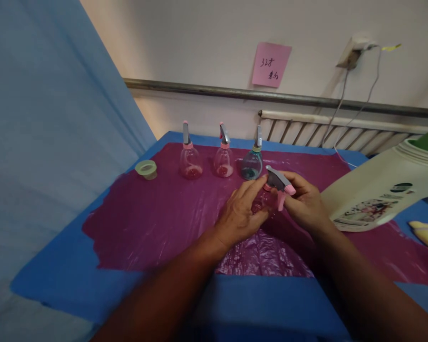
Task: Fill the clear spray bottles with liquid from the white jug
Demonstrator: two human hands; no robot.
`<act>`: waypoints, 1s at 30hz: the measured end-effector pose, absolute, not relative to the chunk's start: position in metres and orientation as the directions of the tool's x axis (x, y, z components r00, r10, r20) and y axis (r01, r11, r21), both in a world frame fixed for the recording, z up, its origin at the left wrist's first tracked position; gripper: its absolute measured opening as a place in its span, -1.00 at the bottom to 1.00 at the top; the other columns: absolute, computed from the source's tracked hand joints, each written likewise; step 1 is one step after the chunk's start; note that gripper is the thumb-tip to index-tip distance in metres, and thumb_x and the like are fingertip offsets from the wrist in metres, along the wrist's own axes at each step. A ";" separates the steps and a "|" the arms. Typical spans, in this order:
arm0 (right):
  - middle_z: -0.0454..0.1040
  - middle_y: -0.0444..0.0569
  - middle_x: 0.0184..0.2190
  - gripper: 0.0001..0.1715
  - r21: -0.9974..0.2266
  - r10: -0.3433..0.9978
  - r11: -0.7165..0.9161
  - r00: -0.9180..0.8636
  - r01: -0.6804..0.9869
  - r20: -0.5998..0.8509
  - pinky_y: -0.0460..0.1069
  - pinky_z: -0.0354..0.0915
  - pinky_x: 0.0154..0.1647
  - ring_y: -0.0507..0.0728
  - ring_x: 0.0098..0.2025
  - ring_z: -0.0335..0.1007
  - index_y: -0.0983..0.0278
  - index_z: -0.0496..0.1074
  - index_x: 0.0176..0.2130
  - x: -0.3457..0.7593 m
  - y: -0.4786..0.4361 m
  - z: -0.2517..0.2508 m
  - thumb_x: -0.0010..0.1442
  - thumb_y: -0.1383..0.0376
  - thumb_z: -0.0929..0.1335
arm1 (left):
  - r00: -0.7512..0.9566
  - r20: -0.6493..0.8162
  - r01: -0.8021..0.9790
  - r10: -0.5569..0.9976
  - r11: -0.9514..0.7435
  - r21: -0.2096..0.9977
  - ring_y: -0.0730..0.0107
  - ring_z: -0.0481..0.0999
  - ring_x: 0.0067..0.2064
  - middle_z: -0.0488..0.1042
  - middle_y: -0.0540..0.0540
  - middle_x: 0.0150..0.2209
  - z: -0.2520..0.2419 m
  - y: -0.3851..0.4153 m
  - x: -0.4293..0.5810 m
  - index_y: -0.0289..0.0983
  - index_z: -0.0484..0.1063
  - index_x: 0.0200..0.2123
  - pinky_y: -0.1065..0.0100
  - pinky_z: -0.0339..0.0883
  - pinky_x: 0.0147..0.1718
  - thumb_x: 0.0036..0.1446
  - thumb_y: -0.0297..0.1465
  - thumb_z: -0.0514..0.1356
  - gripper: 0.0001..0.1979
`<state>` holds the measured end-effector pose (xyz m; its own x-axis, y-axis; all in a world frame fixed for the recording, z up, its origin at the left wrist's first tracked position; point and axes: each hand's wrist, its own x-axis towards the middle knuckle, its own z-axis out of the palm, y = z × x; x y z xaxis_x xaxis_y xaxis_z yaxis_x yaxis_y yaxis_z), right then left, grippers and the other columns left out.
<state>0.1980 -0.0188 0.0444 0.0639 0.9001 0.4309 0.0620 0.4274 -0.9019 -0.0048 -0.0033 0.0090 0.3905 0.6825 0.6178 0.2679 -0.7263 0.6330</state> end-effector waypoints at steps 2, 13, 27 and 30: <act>0.81 -0.03 -0.07 -0.54 -0.900 0.895 0.424 0.104 0.103 0.433 0.13 0.72 -0.05 0.22 -0.09 0.78 0.09 0.73 0.05 0.192 -0.021 0.047 0.22 0.05 0.71 | 0.384 0.624 0.266 0.681 -0.728 0.631 -0.07 0.59 0.42 0.50 -0.19 0.47 0.010 -0.004 -0.005 0.09 0.16 0.67 -0.14 0.54 0.39 0.40 -0.41 0.40 -0.10; 0.80 -0.02 0.07 -0.41 -0.924 0.926 0.373 0.026 0.079 0.376 0.10 0.65 0.01 0.22 0.00 0.73 0.02 0.71 0.22 0.204 -0.014 0.045 0.26 0.01 0.70 | 0.388 0.578 0.289 0.718 -0.691 0.663 -0.11 0.55 0.48 0.47 -0.21 0.52 0.016 -0.008 -0.005 0.05 0.17 0.66 -0.22 0.47 0.47 0.44 -0.36 0.39 -0.16; 0.78 -0.06 -0.03 -0.51 -0.915 0.917 0.395 -0.094 0.087 0.387 0.13 0.62 0.10 0.18 -0.06 0.69 0.09 0.71 0.11 0.216 -0.008 0.047 0.25 0.07 0.71 | 0.403 0.556 0.326 0.727 -0.682 0.654 -0.15 0.51 0.51 0.43 -0.24 0.55 0.017 -0.009 -0.007 0.03 0.08 0.69 -0.26 0.45 0.48 0.45 -0.32 0.41 -0.10; 0.75 -0.07 -0.06 -0.50 -0.920 0.920 0.392 0.011 0.018 0.392 0.12 0.63 0.11 0.16 -0.06 0.69 0.09 0.65 0.06 0.205 -0.007 0.041 0.20 0.08 0.72 | 0.410 0.562 0.325 0.718 -0.691 0.646 -0.13 0.52 0.50 0.42 -0.22 0.55 0.016 -0.009 -0.007 0.07 0.06 0.70 -0.22 0.48 0.46 0.49 -0.30 0.39 -0.11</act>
<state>0.2053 -0.0069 0.0412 0.0110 0.9200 0.3917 0.0182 0.3915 -0.9200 -0.0072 -0.0093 0.0163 0.4104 0.7183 0.5618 0.3252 -0.6909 0.6457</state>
